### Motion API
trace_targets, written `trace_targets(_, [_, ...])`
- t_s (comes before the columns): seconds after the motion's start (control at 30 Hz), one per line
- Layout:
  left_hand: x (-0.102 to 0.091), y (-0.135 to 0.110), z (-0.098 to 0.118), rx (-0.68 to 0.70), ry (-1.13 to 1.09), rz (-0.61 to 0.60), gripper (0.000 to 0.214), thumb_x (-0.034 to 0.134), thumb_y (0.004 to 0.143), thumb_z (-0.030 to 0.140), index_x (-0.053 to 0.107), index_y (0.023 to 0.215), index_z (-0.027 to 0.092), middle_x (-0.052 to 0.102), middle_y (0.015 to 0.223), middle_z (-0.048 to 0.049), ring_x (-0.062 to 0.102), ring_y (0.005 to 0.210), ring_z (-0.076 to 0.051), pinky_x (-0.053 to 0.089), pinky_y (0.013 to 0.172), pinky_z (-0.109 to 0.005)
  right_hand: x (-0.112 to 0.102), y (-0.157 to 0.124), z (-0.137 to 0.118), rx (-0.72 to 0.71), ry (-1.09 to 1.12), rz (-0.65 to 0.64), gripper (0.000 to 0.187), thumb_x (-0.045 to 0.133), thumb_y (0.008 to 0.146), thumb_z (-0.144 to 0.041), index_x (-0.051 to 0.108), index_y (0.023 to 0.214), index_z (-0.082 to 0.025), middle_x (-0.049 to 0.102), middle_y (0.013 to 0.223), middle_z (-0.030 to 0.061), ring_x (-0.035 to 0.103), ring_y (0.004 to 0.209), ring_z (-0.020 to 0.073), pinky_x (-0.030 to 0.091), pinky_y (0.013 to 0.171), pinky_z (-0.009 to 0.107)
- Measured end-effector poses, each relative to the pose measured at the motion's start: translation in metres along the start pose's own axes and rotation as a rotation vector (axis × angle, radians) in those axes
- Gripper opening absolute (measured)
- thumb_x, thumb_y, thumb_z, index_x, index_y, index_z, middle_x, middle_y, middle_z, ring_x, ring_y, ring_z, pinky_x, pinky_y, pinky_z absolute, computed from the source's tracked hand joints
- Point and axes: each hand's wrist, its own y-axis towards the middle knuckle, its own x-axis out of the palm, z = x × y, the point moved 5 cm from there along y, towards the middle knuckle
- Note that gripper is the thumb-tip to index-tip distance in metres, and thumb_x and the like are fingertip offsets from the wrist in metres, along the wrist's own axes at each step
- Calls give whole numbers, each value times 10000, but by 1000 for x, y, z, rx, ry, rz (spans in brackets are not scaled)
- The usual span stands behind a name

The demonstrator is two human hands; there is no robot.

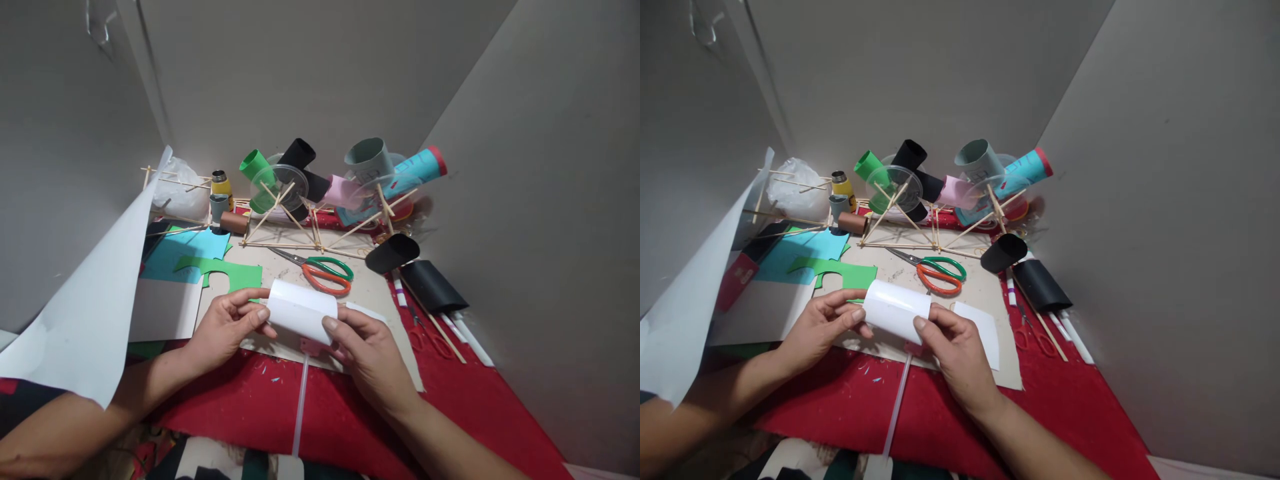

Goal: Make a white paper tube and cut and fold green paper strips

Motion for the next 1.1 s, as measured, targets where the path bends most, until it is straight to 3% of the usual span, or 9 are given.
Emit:
trace_targets(0.13, [2,0,3,4,19,-38,488,691,830,350,546,1228,107,746,738,-39,701,655,-140,530,688,-246,-2,1,0,0,-11,26,214,759,742,-414,764,798,-208,618,752,13,572,684,145,424,417,156])
trace_targets(0.27, [4,2,-1,-67,8,-58,496,693,823,376,520,1221,135,732,713,-17,687,569,-130,496,594,-213,-2,2,2,-42,-58,-41,196,720,790,-397,767,850,-217,647,864,28,585,767,167,513,555,213])
trace_targets(0.43, [4,5,-6,-91,42,-47,292,677,823,411,576,861,140,651,510,27,599,416,-77,381,493,-159,0,0,-1,-123,-160,-91,205,682,823,-394,764,850,-207,633,856,41,594,841,200,541,737,298])
trace_targets(0.73, [2,4,-3,-52,42,-4,287,682,805,405,540,768,158,589,435,55,540,365,-74,372,472,-168,2,-2,-7,-166,-212,-51,244,704,797,-389,702,685,-172,590,893,66,565,881,223,566,650,292])
trace_targets(0.93, [7,3,-5,-113,51,-101,324,737,755,421,636,864,133,639,600,22,570,419,-74,387,454,-172,-1,-2,-5,-141,-223,-28,280,700,800,-421,687,663,-177,578,841,51,567,795,199,546,679,298])
trace_targets(1.1, [3,2,2,-66,89,-25,289,733,763,393,678,869,130,656,577,1,611,485,-111,458,514,-205,-7,-3,-5,-102,-76,42,306,677,806,-492,738,828,-192,594,804,35,546,676,150,511,578,240])
